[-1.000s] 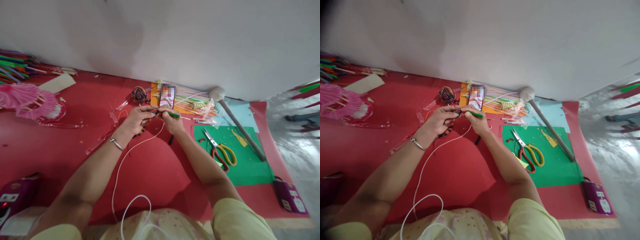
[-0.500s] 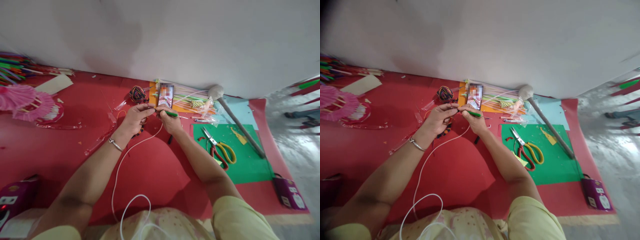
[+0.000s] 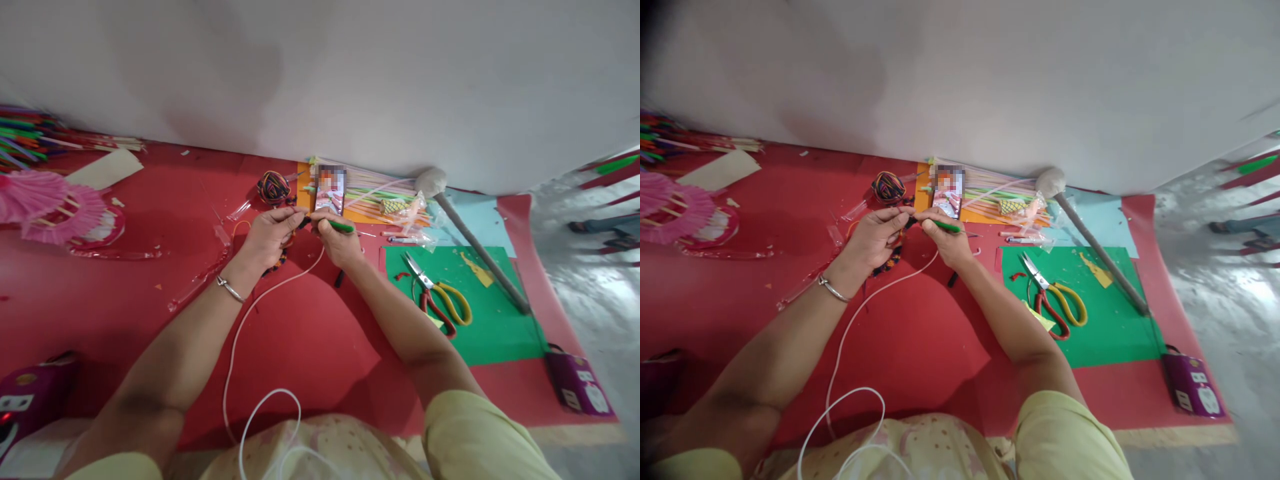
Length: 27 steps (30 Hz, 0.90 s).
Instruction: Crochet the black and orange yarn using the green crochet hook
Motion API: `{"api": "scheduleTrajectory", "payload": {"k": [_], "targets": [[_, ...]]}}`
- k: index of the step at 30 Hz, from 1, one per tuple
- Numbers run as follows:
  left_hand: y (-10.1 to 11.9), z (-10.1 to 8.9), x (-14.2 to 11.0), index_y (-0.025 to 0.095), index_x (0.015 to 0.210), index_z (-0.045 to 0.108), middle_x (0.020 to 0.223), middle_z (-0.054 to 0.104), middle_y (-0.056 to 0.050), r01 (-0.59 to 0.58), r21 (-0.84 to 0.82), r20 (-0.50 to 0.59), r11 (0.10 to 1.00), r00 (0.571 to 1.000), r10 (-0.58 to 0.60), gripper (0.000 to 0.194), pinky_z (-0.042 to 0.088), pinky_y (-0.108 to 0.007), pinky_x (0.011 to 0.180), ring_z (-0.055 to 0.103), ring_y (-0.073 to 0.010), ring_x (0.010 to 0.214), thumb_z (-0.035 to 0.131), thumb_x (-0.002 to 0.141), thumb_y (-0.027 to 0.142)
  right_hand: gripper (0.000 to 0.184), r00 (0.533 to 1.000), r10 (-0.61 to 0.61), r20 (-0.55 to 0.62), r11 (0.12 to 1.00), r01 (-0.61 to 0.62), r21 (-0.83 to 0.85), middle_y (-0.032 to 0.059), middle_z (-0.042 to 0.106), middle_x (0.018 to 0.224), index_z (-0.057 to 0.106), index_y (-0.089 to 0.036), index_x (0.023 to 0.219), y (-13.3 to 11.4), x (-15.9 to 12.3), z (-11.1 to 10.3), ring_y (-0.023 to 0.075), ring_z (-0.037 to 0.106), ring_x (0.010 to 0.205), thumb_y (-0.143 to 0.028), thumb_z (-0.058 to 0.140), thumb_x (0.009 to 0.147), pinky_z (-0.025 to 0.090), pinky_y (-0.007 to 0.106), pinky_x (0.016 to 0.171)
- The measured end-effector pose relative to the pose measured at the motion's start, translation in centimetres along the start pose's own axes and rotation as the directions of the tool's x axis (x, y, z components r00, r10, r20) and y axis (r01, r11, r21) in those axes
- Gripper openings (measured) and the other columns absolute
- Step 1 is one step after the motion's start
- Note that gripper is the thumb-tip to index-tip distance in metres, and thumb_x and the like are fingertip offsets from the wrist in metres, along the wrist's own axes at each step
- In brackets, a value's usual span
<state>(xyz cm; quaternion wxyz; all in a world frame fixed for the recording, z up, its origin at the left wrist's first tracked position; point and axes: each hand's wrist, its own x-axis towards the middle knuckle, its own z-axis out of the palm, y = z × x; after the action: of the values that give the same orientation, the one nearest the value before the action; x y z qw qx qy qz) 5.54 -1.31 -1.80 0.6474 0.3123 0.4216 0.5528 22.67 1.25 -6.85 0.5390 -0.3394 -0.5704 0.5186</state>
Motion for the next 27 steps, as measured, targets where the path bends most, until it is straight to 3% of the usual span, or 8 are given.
{"api": "scheduleTrajectory", "payload": {"k": [4, 13, 21, 27], "targets": [[-0.2, 0.0, 0.1, 0.016, 0.089, 0.085, 0.055, 0.056, 0.004, -0.008, 0.009, 0.002, 1.000, 1.000, 0.008, 0.028, 0.018, -0.021, 0.042, 0.032, -0.0018, 0.042, 0.094, 0.063, 0.021, 0.045, 1.000, 0.005, -0.014, 1.000, -0.005, -0.010, 0.0032, 0.071, 0.095, 0.082, -0.026, 0.099, -0.1, 0.0, 0.0, 0.0159, 0.063, 0.087, -0.068, 0.078, 0.083, 0.054, 0.032, 0.078], [0.1, 0.2, -0.3, 0.017, 0.093, 0.086, 0.071, 0.069, 0.000, 0.013, 0.028, 0.013, 1.000, 1.000, -0.013, 0.036, 0.021, -0.019, 0.042, 0.042, -0.0023, 0.048, 0.093, 0.058, 0.016, 0.031, 0.998, -0.064, 0.004, 0.997, 0.064, 0.048, 0.0021, 0.072, 0.097, 0.085, -0.031, 0.100, -0.1, 0.0, 0.0, 0.0181, 0.065, 0.097, -0.058, 0.081, 0.085, 0.054, 0.036, 0.089], [0.8, -0.2, -0.5, 0.017, 0.096, 0.084, 0.060, 0.061, 0.005, 0.197, -0.063, 0.150, 0.978, 0.971, -0.186, 0.038, 0.021, -0.018, 0.042, 0.032, 0.0005, 0.039, 0.088, 0.059, 0.012, 0.040, 0.998, -0.047, 0.041, 0.999, 0.047, 0.007, 0.0042, 0.072, 0.101, 0.085, -0.028, 0.097, -0.3, 0.0, -0.5, 0.0181, 0.065, 0.093, -0.065, 0.081, 0.081, 0.055, 0.038, 0.088], [0.7, -1.0, 0.0, 0.014, 0.099, 0.083, 0.059, 0.061, 0.004, 0.210, -0.064, 0.206, 0.976, 0.959, -0.192, 0.037, 0.022, -0.018, 0.043, 0.032, 0.0000, 0.040, 0.083, 0.062, 0.008, 0.033, 0.986, -0.117, 0.121, 0.990, 0.125, -0.066, 0.0041, 0.074, 0.101, 0.086, -0.031, 0.096, -1.2, 0.2, -1.4, 0.0180, 0.066, 0.094, -0.061, 0.081, 0.084, 0.056, 0.039, 0.091]]}}
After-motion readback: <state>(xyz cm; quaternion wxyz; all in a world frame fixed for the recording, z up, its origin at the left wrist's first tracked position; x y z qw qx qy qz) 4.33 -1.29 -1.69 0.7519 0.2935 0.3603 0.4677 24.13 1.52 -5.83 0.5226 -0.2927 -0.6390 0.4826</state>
